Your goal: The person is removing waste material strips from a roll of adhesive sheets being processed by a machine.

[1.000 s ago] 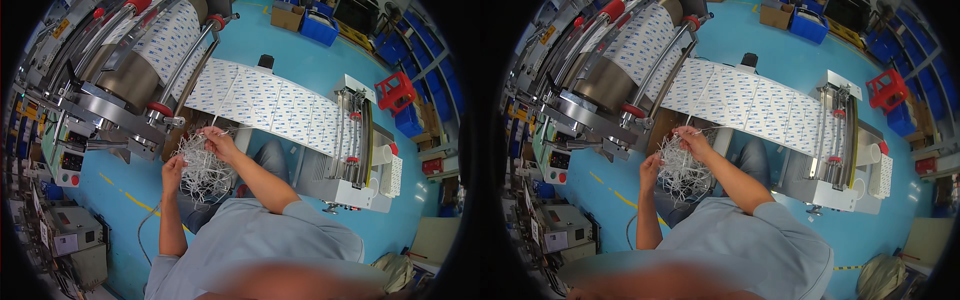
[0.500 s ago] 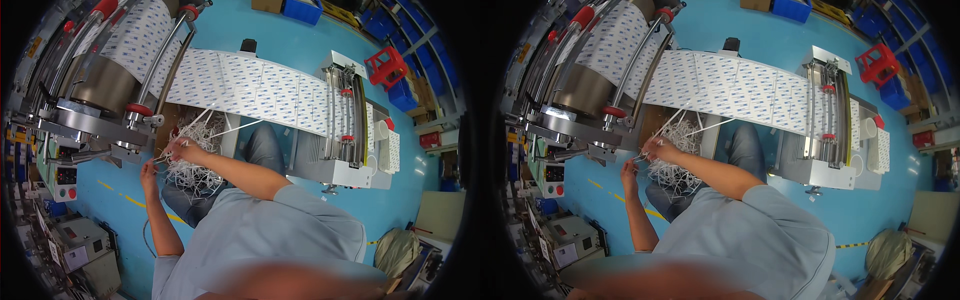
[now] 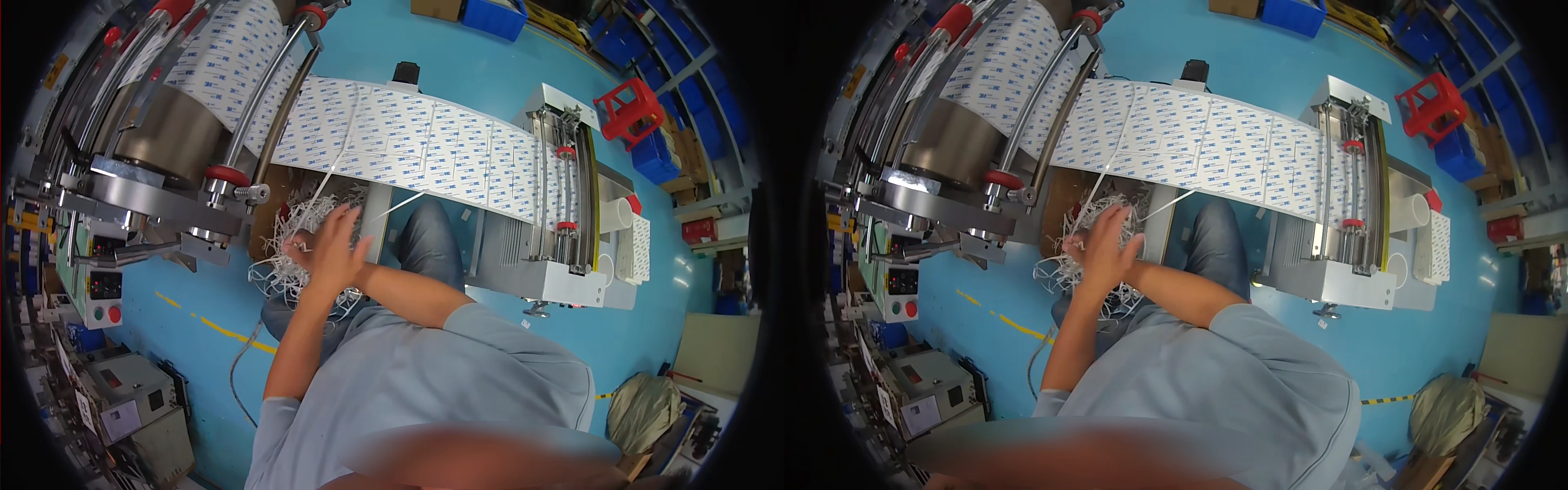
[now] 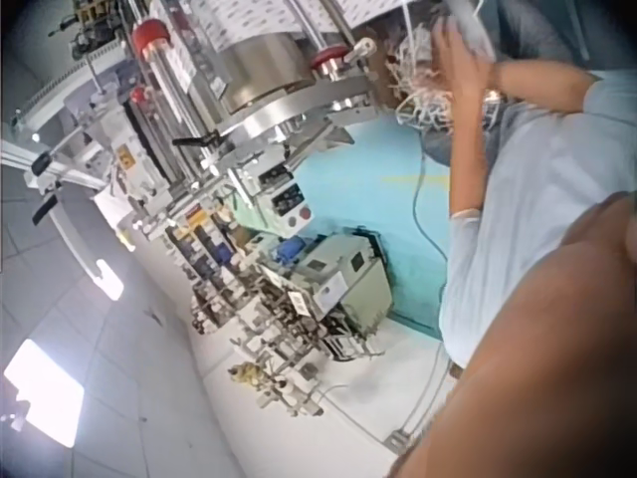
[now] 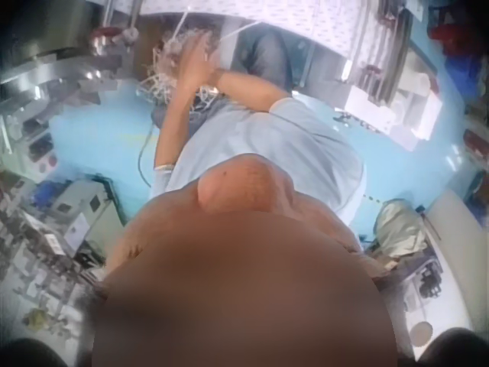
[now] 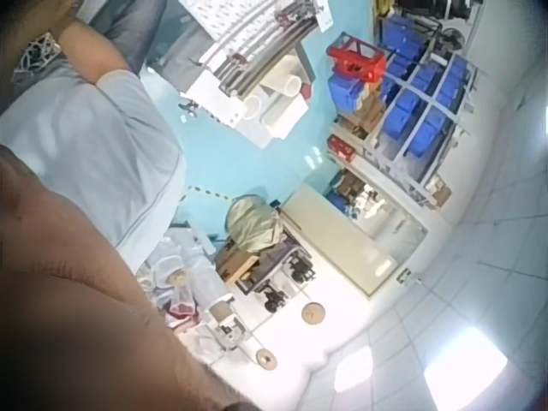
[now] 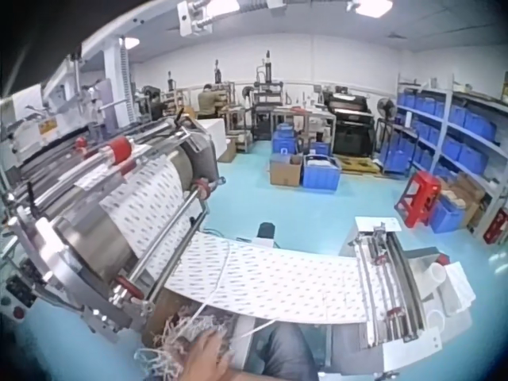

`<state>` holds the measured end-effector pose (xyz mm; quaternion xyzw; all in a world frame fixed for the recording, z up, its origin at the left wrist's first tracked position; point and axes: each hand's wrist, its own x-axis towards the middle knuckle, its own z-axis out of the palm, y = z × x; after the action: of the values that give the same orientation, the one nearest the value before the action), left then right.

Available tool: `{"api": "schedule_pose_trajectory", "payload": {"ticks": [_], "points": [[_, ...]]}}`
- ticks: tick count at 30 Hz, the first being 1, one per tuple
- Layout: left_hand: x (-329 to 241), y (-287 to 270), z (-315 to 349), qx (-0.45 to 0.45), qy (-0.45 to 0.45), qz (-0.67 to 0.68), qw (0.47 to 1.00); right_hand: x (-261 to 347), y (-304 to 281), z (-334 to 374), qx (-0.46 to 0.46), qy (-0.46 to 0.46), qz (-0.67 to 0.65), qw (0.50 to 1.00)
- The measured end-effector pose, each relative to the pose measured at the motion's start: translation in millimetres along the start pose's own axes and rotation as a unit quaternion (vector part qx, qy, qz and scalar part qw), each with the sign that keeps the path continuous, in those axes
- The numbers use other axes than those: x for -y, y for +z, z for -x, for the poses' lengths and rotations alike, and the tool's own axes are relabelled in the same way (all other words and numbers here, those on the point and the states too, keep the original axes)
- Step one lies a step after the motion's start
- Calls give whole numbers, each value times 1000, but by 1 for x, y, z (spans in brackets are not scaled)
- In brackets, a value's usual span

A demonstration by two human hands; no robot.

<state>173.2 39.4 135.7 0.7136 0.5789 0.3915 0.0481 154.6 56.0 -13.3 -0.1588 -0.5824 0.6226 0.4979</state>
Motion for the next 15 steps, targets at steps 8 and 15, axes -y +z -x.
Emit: {"api": "schedule_pose_trajectory", "payload": {"ticks": [8, 15], "points": [[37, -11, 2, 15, -93, 34, 995, 30, -4, 1, 76, 159, 80, 981], [44, -43, -6, -32, -72, -61, 995, 42, -6, 10, 92, 90, 164, 978]]}}
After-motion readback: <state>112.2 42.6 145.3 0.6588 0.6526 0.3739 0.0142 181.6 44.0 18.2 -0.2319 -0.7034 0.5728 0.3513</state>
